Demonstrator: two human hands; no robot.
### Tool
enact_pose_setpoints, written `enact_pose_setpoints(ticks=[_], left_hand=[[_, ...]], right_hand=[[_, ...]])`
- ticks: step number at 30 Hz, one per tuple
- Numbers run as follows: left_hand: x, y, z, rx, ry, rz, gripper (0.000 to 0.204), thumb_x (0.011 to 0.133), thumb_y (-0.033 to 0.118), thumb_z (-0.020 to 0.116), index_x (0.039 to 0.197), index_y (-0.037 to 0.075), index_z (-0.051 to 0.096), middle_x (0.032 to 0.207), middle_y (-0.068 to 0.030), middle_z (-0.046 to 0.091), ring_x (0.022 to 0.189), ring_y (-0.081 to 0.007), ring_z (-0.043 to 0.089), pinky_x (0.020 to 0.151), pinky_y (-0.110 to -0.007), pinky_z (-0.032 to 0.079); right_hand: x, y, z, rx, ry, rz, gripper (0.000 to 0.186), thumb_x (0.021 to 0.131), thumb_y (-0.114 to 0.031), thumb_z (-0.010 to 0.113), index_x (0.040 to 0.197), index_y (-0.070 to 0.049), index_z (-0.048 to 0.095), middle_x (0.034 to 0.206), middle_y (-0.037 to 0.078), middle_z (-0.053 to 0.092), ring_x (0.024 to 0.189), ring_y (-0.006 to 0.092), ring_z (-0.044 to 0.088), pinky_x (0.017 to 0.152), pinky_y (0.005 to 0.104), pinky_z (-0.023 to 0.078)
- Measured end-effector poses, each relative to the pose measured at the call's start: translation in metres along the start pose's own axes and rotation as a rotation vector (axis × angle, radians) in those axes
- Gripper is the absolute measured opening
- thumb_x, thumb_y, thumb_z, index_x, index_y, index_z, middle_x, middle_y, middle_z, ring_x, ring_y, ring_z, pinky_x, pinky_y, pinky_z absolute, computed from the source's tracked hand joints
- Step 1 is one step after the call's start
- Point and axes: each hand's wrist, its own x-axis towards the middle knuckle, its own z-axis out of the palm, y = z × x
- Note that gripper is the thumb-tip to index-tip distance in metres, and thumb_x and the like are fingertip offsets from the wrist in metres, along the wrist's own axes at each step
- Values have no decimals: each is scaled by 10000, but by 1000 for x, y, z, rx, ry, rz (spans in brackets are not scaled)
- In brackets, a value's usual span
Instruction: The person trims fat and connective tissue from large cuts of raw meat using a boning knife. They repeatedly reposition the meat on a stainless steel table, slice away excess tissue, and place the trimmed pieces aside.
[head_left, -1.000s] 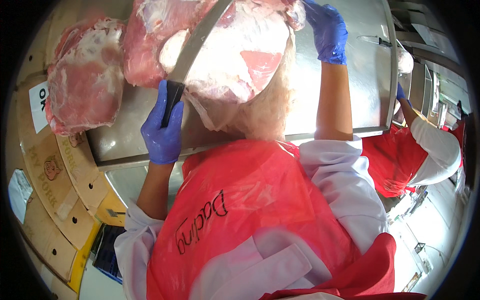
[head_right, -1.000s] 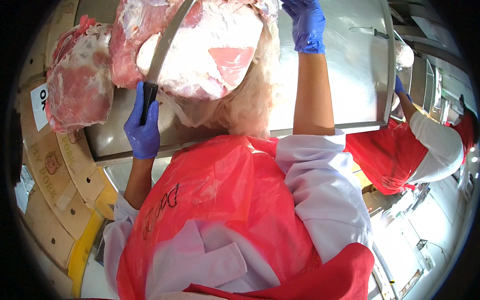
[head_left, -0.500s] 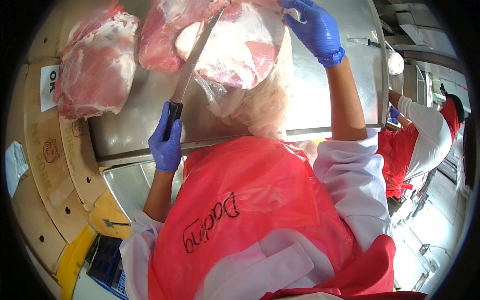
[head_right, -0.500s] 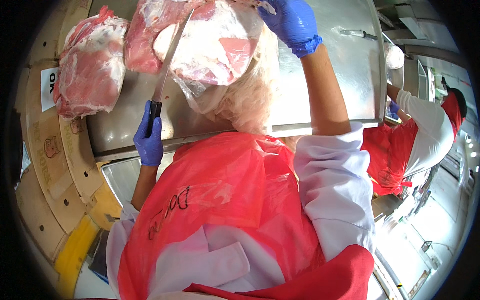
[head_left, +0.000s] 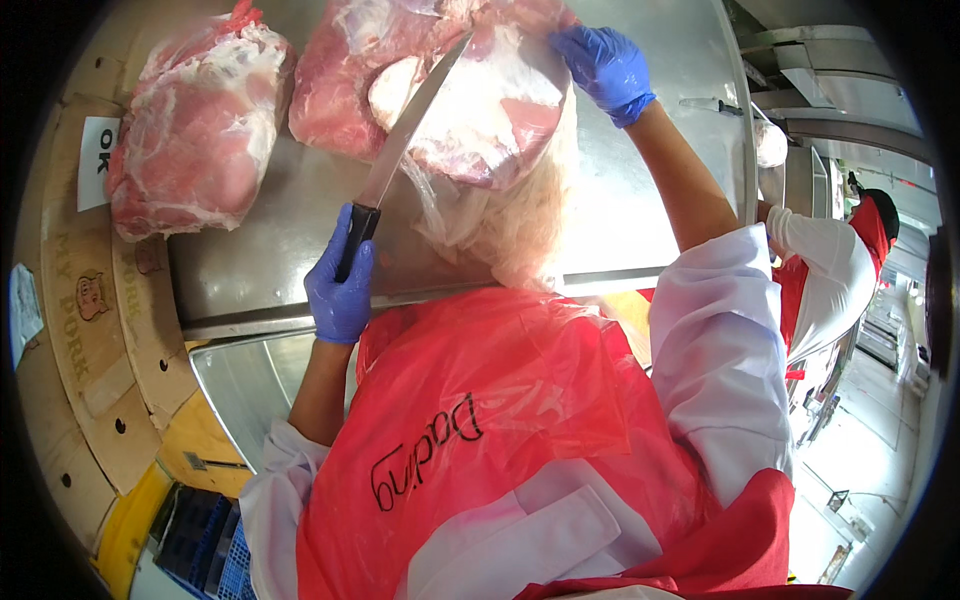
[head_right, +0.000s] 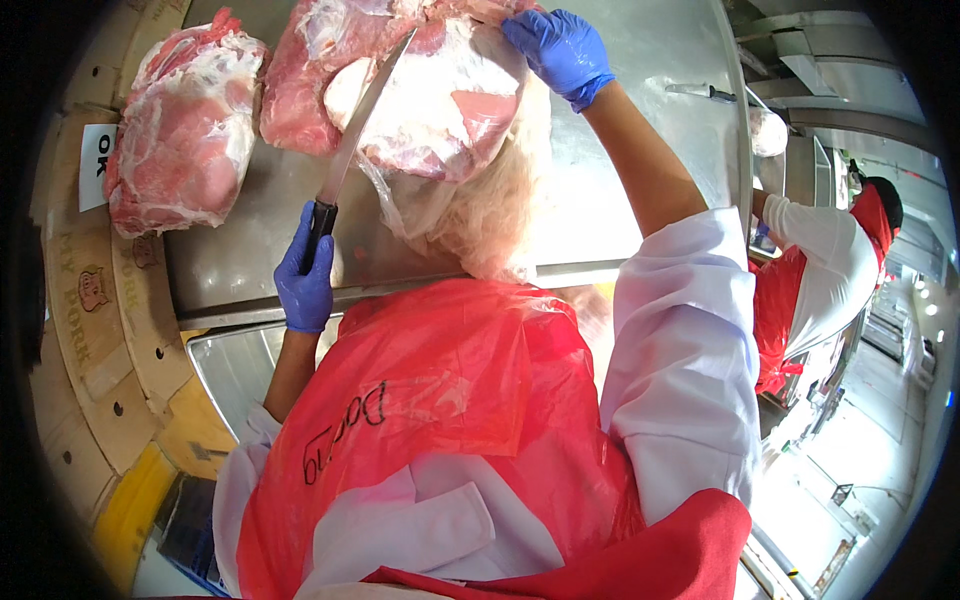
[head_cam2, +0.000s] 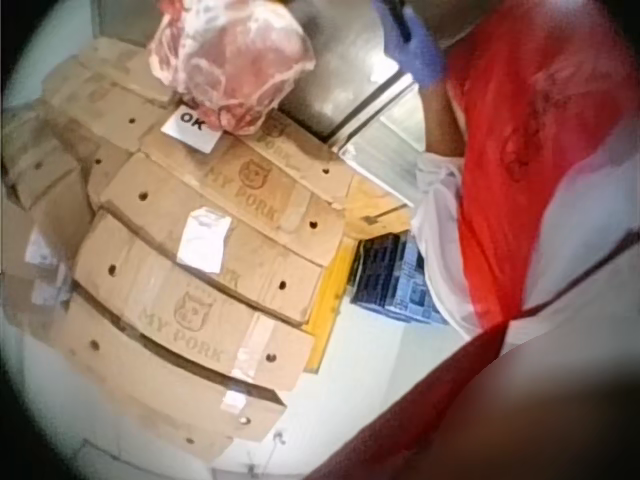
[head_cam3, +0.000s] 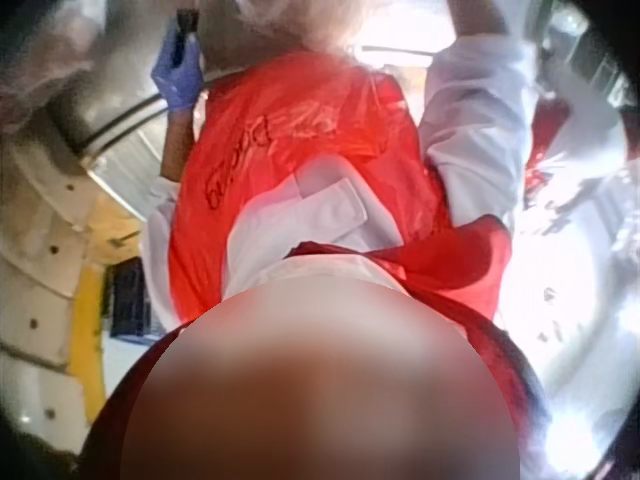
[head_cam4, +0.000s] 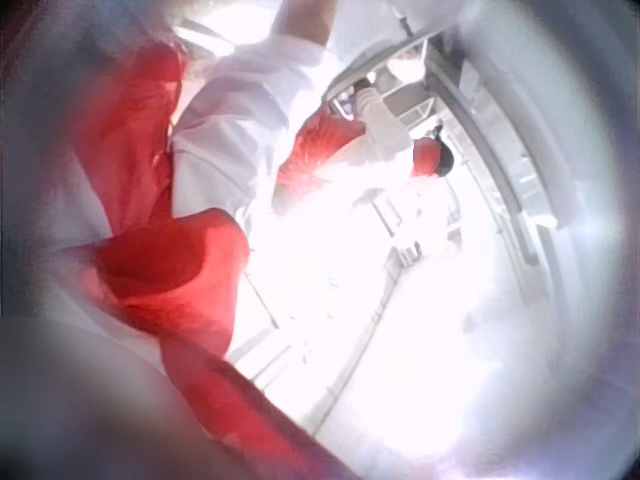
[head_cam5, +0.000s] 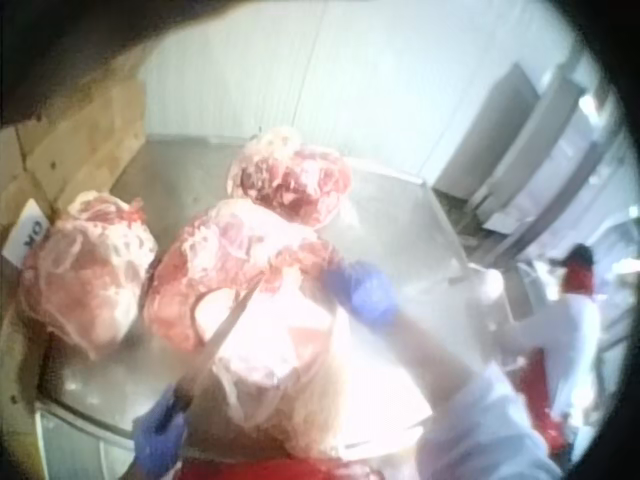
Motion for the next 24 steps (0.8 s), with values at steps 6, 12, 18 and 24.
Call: enact_pose_setpoints(ticks=[6,12,18,24], left_hand=[[7,4,-5,62,-25,34,548,950,64,671,1478,52,524,1147,-89,745,921,-68,622,831,-255,511],[5,5,-5,61,-15,20,544,943,72,682,1467,54,539,1136,-105,750,925,-70,630,830,-255,515],[13,33,-18,132,-96,-17,526,953,34,664,1463,26,533,1306,-105,676,1096,-97,612,949,-265,481],[24,48,-29,161,-91,123,515,957,1,651,1458,8,531,1393,-116,633,1184,-117,596,1015,-283,466]], right_hand=[[1,17,28,154,4,35,164,913,-171,682,1053,-107,738,982,87,718,832,285,682,716,409,546],[62,-16,-39,371,-68,375,137,955,-141,609,991,-86,729,912,128,703,828,313,671,710,414,539],[68,-4,-72,463,143,285,240,866,-26,695,1104,-53,713,982,137,713,917,303,688,818,400,561],[23,-27,-96,1210,31,768,222,991,-155,687,1120,25,709,889,70,730,778,144,671,780,304,547]])
